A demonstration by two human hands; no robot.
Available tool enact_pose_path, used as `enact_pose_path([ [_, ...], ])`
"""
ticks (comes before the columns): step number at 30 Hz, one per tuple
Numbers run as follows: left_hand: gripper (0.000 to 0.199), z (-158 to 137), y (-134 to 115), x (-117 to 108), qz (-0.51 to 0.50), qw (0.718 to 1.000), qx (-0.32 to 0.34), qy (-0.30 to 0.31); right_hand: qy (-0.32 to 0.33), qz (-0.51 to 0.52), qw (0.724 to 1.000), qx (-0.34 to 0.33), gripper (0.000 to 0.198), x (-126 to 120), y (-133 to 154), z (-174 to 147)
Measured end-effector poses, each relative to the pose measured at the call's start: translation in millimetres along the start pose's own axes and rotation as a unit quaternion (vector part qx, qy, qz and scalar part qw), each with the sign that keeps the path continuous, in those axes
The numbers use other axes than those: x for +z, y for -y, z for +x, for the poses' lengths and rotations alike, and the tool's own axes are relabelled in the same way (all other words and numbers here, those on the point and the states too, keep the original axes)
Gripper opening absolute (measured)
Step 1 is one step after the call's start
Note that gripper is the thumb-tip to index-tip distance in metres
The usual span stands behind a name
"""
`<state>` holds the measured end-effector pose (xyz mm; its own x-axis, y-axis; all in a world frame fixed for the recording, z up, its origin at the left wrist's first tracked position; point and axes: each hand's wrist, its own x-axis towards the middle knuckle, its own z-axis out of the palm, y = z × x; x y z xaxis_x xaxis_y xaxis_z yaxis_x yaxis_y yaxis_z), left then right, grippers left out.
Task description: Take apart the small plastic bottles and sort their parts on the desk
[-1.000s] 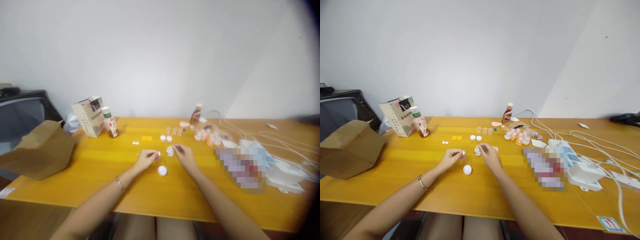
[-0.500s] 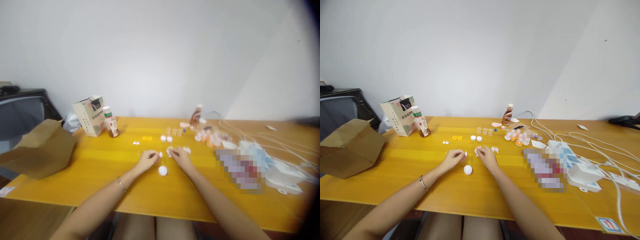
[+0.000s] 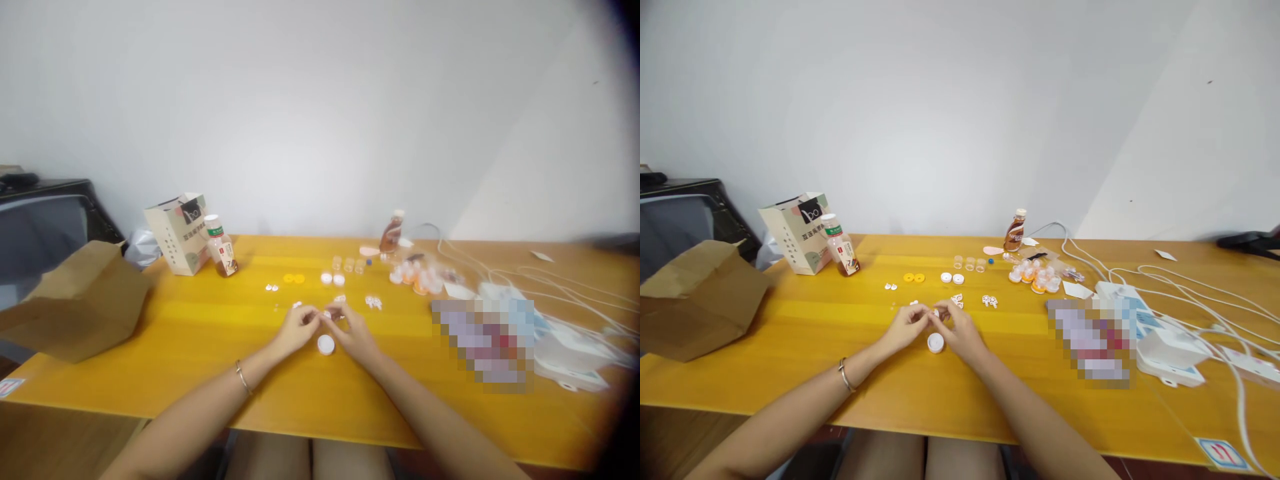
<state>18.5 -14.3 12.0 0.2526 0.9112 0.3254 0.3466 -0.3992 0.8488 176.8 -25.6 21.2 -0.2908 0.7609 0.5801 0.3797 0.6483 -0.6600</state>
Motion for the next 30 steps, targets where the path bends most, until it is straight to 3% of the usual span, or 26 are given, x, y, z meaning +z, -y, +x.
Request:
enact_pose_path([
  [3, 0.028, -2, -3, 0, 0.017, 1.0, 0.009, 0.01, 0.0, -0.016, 1.0, -0.017, 0.013, -3, 0, 3],
  [6, 0.026, -2, -7, -3, 0.045, 0.999, 0.026, 0.017, -0.041, -0.041, 0.998, 0.006, 0.016, -24, -13, 11],
  [9, 0.026, -2, -11, -10, 0.077, 0.995, 0.049, 0.03, -0.092, -0.096, 0.983, 0.123, 0.02, -61, -42, 19],
  [11, 0.027, -2, -14, -16, 0.097, 0.992, 0.064, 0.058, -0.095, -0.15, 0.954, 0.24, 0.019, -86, -65, 20],
  [15, 0.039, -4, -17, -27, 0.123, 0.977, 0.077, 0.159, -0.094, -0.166, 0.928, 0.32, 0.016, -117, -100, 14],
  [20, 0.059, -8, -14, -30, 0.147, 0.958, 0.104, 0.223, -0.056, -0.148, 0.923, 0.35, 0.006, -119, -110, 9],
  [30, 0.034, -8, -5, -23, 0.137, 0.953, 0.103, 0.25, -0.046, -0.156, 0.933, 0.321, 0.005, -110, -106, 13],
])
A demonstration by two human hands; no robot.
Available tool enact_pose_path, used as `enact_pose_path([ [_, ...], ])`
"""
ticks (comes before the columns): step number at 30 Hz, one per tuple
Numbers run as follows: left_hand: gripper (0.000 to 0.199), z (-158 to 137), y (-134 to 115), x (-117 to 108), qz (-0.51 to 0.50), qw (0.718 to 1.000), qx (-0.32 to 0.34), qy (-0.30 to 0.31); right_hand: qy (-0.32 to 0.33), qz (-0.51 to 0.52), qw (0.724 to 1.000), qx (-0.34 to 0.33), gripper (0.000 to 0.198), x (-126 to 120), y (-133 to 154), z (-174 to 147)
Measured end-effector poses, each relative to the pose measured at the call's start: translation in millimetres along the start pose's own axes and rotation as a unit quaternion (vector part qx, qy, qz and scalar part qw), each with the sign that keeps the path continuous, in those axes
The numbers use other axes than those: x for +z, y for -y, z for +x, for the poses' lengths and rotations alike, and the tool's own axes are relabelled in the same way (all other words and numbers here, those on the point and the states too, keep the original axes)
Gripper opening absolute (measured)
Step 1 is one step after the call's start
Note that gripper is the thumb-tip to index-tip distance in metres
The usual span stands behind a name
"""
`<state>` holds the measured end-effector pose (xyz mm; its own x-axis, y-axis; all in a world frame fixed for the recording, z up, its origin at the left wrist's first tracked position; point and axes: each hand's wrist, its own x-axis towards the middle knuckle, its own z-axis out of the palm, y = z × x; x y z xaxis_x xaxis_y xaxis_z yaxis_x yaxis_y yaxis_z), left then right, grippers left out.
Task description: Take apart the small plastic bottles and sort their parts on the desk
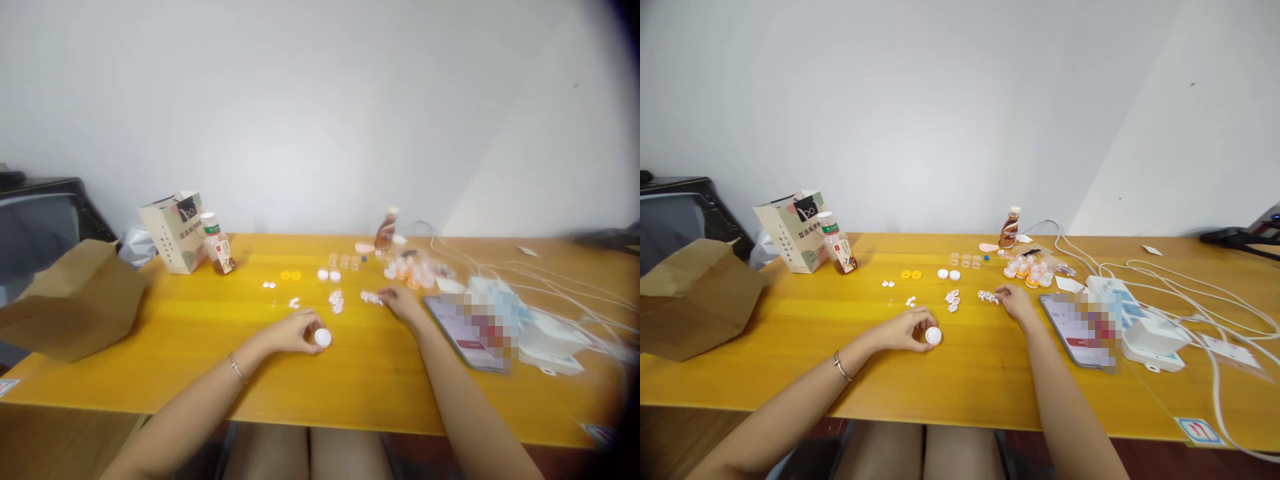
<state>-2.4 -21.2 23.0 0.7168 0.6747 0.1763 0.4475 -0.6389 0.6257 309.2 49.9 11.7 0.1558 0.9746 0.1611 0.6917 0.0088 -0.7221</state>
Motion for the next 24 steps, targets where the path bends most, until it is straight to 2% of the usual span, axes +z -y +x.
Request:
enact_pose_path([
  [5, 0.03, 1, -1, 1, 0.005, 1.0, -0.004, -0.001, -0.057, 0.002, 0.998, -0.006, 0.014, -5, 20, -10],
  [7, 0.03, 1, -2, 1, 0.011, 1.0, -0.003, -0.002, -0.074, 0.018, 0.997, -0.034, 0.022, -4, 38, -21],
  [8, 0.031, 2, -2, 1, 0.015, 1.0, -0.003, -0.003, -0.068, 0.036, 0.995, -0.069, 0.025, -2, 49, -30],
  [10, 0.032, 2, -2, 2, 0.021, 1.0, -0.003, -0.004, 0.02, 0.059, 0.983, -0.173, 0.028, 5, 71, -49],
  [12, 0.033, 3, -2, 2, 0.028, 1.0, -0.002, -0.005, 0.142, 0.042, 0.95, -0.274, 0.028, 15, 88, -69],
  [15, 0.031, 3, 0, 3, 0.041, 0.999, 0.0, -0.005, 0.25, 0.018, 0.911, -0.327, 0.03, 29, 101, -89],
  [18, 0.028, 4, 1, 4, 0.05, 0.999, 0.0, -0.003, 0.279, 0.014, 0.904, -0.323, 0.025, 37, 100, -93],
  [24, 0.026, 4, 0, 7, 0.043, 0.999, -0.004, -0.019, 0.272, 0.018, 0.911, -0.31, 0.015, 44, 95, -90],
])
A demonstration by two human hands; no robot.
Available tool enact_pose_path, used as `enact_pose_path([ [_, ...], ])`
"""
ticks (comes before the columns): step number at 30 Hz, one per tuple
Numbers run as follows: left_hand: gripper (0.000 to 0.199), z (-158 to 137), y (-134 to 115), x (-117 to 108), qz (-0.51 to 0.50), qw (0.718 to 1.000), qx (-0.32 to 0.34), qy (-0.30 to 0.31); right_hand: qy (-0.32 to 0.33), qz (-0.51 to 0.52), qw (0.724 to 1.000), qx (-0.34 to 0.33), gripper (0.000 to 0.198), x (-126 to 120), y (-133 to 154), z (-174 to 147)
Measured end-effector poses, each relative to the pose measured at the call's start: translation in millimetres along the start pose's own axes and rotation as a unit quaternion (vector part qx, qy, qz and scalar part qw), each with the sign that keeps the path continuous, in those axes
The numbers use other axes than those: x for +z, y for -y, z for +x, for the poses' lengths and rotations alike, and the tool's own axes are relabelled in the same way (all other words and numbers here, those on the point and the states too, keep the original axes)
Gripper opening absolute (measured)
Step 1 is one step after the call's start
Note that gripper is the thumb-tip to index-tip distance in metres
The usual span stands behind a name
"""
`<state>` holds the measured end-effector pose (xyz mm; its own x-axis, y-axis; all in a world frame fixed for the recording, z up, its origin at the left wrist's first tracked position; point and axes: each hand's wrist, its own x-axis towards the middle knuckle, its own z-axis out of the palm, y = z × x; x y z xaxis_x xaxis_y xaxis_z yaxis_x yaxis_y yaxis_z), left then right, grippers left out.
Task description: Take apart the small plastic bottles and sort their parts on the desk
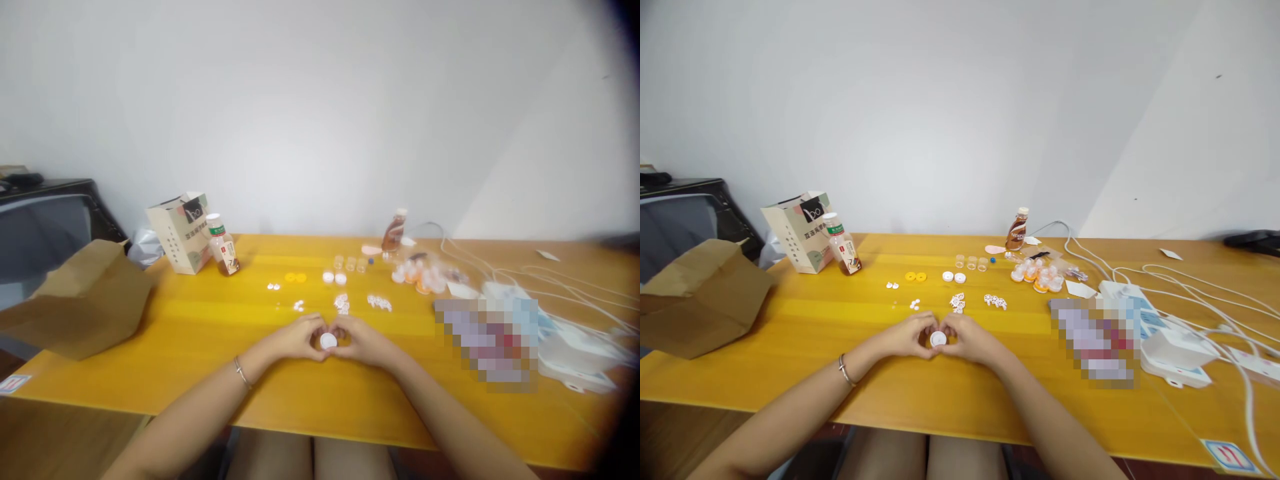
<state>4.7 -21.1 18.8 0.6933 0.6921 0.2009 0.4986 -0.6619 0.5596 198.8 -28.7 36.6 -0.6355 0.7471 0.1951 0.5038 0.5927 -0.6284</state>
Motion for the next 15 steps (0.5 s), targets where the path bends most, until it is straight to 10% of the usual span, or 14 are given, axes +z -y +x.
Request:
enact_pose_path([
  [8, 0.026, 0, 2, 1, 0.002, 1.0, 0.006, 0.003, -0.13, -0.002, 0.992, 0.004, 0.019, -15, -17, 3],
  [15, 0.028, 0, 4, 3, -0.01, 1.0, 0.005, 0.006, -0.242, -0.125, 0.937, 0.216, 0.023, -56, -73, 31],
])
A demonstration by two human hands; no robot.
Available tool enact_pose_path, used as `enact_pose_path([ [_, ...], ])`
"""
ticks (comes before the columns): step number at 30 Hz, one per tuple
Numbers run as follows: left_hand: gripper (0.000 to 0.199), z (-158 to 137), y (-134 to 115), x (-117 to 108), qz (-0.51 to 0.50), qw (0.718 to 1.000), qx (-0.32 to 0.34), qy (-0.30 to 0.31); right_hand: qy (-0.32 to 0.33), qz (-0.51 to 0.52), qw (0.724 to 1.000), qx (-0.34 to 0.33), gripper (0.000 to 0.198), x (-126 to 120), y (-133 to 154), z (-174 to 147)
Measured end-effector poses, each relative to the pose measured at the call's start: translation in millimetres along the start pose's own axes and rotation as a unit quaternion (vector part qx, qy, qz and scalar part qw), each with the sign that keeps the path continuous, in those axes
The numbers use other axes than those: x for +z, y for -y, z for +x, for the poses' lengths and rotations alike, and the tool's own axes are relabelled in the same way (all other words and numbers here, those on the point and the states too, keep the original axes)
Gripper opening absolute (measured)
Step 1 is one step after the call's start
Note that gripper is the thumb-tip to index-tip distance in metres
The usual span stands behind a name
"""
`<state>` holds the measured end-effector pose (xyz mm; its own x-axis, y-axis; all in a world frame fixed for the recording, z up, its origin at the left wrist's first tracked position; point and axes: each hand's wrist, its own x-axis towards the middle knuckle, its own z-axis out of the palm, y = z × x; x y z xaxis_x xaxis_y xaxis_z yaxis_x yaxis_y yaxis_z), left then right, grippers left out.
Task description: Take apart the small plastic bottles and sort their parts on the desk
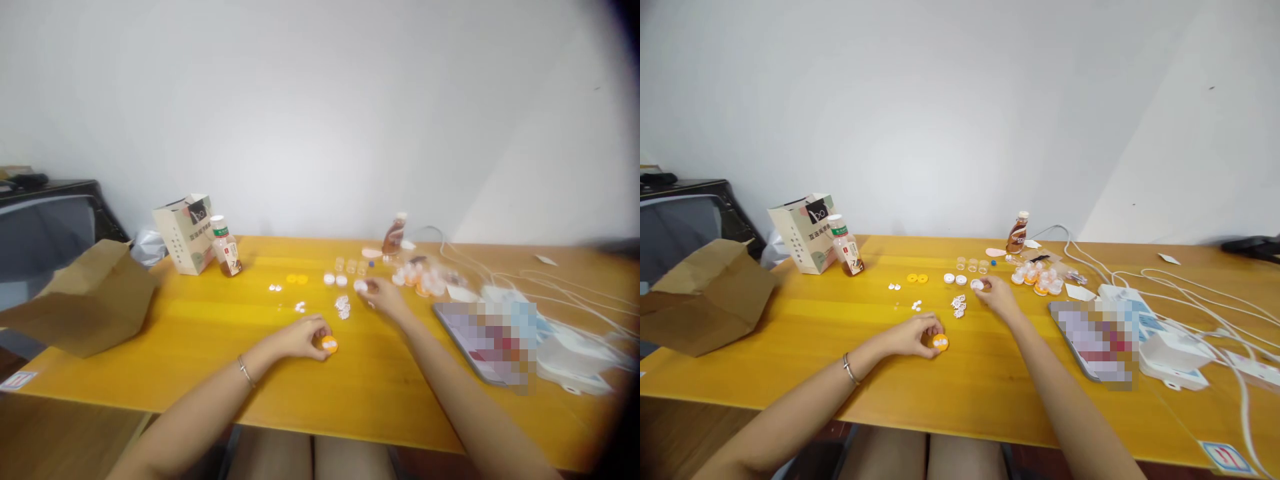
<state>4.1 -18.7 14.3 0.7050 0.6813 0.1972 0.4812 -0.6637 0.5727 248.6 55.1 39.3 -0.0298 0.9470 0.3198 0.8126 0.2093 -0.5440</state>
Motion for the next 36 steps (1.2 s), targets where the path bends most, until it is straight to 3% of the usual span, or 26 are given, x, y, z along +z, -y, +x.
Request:
enact_pose_path([
  [5, 0.028, -1, -1, -1, 0.0, 1.0, -0.003, 0.002, 0.008, -0.02, 1.0, 0.002, 0.032, 14, -5, 24],
  [15, 0.029, 0, -2, -1, 0.002, 1.0, 0.003, -0.001, -0.037, -0.039, 0.998, -0.008, 0.034, 25, -3, 29],
  [20, 0.032, -2, -3, -4, -0.007, 1.0, 0.004, 0.012, -0.098, 0.03, 0.989, -0.109, 0.022, 14, 22, -3],
  [22, 0.032, -2, -3, -4, -0.008, 1.0, 0.005, 0.015, -0.062, 0.082, 0.983, -0.151, 0.015, 10, 33, -24],
  [26, 0.034, -3, -3, -5, -0.004, 1.0, 0.006, 0.012, 0.114, 0.151, 0.965, -0.183, 0.014, 7, 45, -62],
  [28, 0.036, -4, -4, -8, -0.002, 1.0, 0.009, 0.011, 0.172, 0.15, 0.955, -0.189, 0.02, 7, 47, -74],
  [32, 0.036, -6, -9, -17, 0.001, 1.0, 0.014, -0.001, 0.229, 0.116, 0.947, -0.193, 0.034, 10, 51, -84],
  [36, 0.025, -5, -10, -21, -0.002, 1.0, 0.018, -0.004, 0.248, 0.126, 0.943, -0.184, 0.027, 17, 53, -86],
])
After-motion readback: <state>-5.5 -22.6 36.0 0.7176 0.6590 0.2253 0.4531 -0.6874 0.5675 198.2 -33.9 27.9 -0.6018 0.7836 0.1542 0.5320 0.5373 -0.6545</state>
